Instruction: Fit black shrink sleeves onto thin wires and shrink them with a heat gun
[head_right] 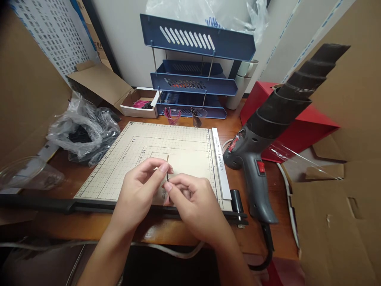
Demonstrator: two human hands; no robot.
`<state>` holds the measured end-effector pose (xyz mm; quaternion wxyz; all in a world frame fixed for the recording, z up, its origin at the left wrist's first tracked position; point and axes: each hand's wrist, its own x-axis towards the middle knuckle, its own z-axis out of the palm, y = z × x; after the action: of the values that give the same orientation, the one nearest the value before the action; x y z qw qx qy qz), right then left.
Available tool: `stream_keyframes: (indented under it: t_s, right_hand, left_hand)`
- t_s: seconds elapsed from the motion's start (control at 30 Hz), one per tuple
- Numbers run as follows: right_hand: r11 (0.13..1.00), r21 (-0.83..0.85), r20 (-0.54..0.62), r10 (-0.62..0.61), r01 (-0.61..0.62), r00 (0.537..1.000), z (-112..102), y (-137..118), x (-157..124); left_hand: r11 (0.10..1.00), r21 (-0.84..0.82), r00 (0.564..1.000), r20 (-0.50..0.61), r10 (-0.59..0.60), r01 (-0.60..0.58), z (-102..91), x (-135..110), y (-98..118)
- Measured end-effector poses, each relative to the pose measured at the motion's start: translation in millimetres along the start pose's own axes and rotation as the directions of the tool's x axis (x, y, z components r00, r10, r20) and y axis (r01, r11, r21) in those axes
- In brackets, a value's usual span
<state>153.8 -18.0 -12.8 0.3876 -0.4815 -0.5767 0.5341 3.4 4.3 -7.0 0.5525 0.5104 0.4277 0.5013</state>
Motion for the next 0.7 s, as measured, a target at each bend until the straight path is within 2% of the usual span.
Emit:
stream_keyframes:
  t_s: [0.1,0.2,0.33,0.43,0.53,0.7]
  right_hand:
    - [0.998,-0.067,-0.013,-0.012,0.011,1.0,-0.7,-0.2,-1.8]
    - [0.993,-0.117,-0.014,-0.003,0.002,1.0,-1.0,0.4,-3.1]
    - [0.999,-0.051,-0.031,0.014,-0.015,0.999,0.1,0.9,-2.4]
    - [1.0,-0.006,-0.044,0.019,-0.019,0.999,1.1,1.7,-1.3]
    - [0.999,-0.027,-0.044,0.016,-0.017,0.999,1.3,3.1,-1.4]
    - [0.999,-0.039,-0.036,0.009,-0.011,0.999,0.2,4.1,-2.2]
  left_hand:
    - [1.0,0.008,1.0,0.015,0.003,-0.003,-0.7,0.3,-0.8]
    - [0.998,0.058,0.999,-0.024,0.033,-0.032,-2.1,0.7,-2.5]
    - [0.998,0.052,0.996,-0.08,0.032,-0.028,-3.5,1.0,-4.5]
    - [1.0,-0.002,1.0,-0.021,0.009,-0.009,-2.6,0.0,-3.0]
    - [1.0,-0.008,0.999,0.04,-0.009,0.009,-0.9,-1.1,-0.7]
    - [0.999,0.034,1.0,-0.002,0.024,-0.024,-0.5,0.6,-0.7]
